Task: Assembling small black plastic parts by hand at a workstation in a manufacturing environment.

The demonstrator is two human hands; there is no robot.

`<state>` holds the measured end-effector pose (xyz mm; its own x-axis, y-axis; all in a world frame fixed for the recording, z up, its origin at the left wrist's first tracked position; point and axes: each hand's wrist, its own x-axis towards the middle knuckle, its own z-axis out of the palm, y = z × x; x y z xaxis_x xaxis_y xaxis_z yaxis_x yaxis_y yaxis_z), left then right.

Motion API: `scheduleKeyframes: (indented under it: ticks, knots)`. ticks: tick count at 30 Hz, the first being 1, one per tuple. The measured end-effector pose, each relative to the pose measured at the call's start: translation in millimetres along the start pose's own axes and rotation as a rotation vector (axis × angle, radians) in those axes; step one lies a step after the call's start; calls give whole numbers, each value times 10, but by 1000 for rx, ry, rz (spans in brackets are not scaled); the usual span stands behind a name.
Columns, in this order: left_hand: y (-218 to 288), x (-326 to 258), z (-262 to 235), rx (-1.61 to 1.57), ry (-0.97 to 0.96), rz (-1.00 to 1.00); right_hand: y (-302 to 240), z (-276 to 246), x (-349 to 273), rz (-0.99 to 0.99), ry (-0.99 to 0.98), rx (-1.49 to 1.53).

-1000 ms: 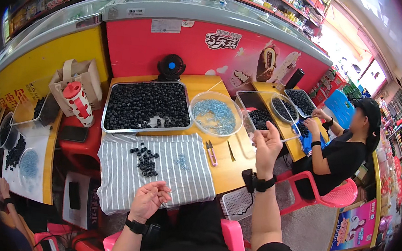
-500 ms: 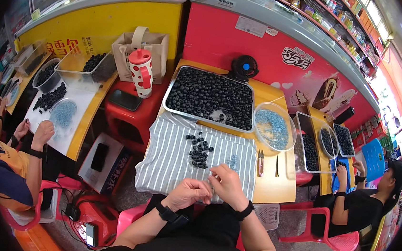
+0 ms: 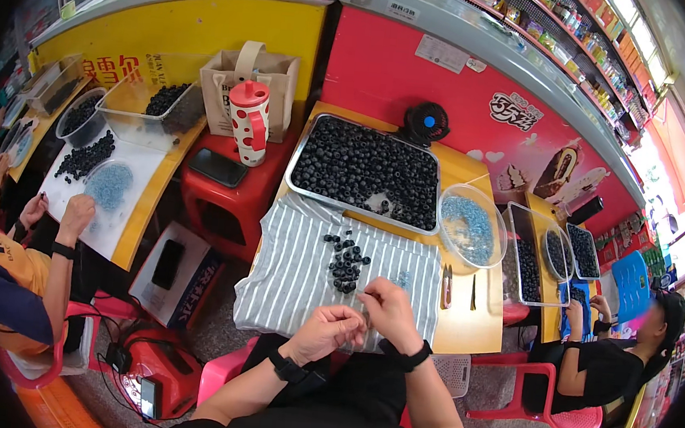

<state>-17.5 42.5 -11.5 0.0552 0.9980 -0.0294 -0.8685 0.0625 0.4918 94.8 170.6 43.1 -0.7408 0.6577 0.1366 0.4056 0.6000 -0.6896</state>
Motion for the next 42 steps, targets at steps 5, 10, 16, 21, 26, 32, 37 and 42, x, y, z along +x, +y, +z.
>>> scheduleKeyframes:
  ticks: [5, 10, 16, 21, 26, 32, 37, 42]
  knots:
    - [-34, 37, -1, -32, 83, 96, -208, -149, -317, 183, 63, 793]
    - [-34, 79, 51, -32, 65, 114, -183, -124, -474, 143, 83, 741]
    - [-58, 49, 48, 41, 129, 100, -224, -21, -504, 113, 64, 818]
    - [-30, 37, 55, -20, 127, 100, -200, -2, -528, 96, 92, 856]
    - [-23, 42, 66, 1, 104, 86, 313, -202, -516, 159, 354, 224]
    - [-5, 40, 49, 28, 116, 70, 423, -449, -379, 185, 163, -255]
    - [0, 42, 69, 9, 101, 77, 487, -412, -322, 156, 119, -325]
    - [1, 40, 83, 4, 111, 76, 460, -370, -364, 128, 121, -339]
